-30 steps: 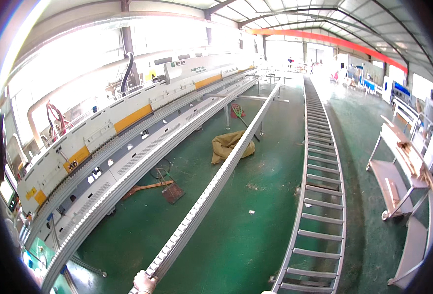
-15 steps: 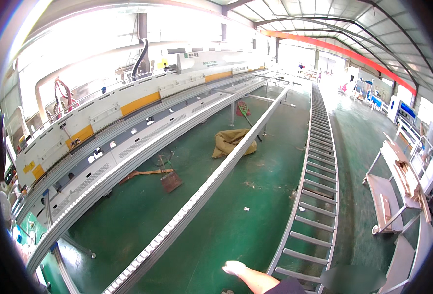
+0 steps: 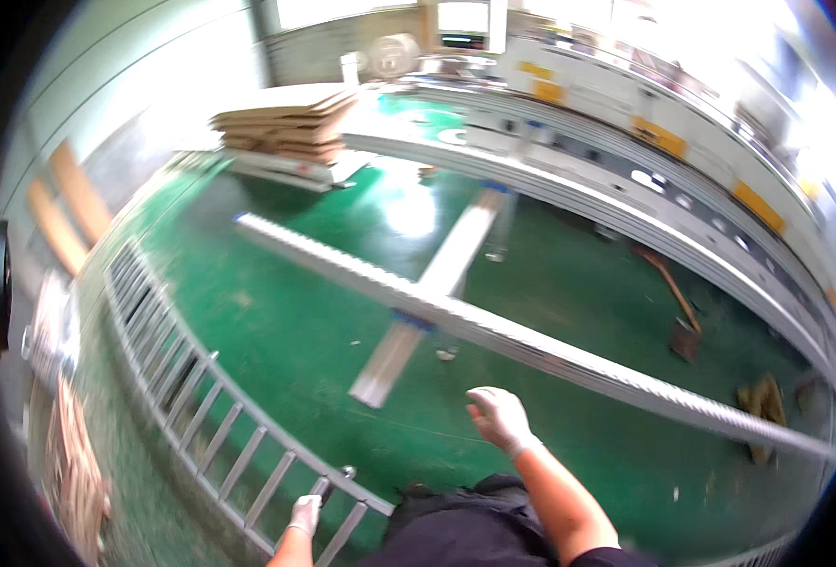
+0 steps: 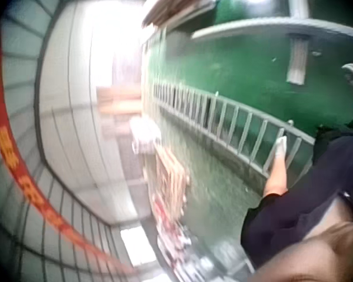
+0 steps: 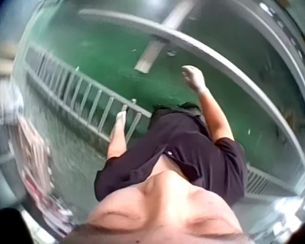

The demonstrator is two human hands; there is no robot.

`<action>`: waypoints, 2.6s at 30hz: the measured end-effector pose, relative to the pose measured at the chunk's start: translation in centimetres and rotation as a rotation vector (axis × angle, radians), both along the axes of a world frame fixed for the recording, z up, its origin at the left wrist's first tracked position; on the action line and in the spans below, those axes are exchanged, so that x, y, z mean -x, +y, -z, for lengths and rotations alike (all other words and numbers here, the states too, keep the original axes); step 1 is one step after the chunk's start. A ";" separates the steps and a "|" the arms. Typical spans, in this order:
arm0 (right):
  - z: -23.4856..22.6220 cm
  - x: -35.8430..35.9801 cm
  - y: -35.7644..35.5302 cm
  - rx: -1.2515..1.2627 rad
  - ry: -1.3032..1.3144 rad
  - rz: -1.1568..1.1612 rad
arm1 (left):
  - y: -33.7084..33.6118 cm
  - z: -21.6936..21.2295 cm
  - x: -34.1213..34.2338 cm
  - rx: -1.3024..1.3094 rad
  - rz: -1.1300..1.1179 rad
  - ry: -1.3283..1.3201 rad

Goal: The person adjusts a long metal guide rail on an edge banding machine, then repeatedly picks up large wooden panels from a stack and feeds them into the machine. The panels are processed and removed from the other side.

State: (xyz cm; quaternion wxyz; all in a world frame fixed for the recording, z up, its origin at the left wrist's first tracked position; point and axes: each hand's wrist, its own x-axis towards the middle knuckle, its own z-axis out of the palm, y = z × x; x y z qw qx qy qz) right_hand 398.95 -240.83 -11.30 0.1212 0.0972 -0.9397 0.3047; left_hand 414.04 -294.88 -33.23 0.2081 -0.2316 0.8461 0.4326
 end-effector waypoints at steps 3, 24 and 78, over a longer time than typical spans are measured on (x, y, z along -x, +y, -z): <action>-1.8 8.5 -11.1 -0.070 0.138 -0.272 | -8.4 7.8 -9.0 0.145 -0.086 0.170; -0.8 53.3 -43.6 -0.323 -0.265 -0.085 | -17.4 -2.0 3.2 -0.082 -0.796 -0.144; 5.7 93.2 -78.3 -0.181 -0.567 2.380 | -54.6 -3.2 177.5 -0.504 0.469 -0.525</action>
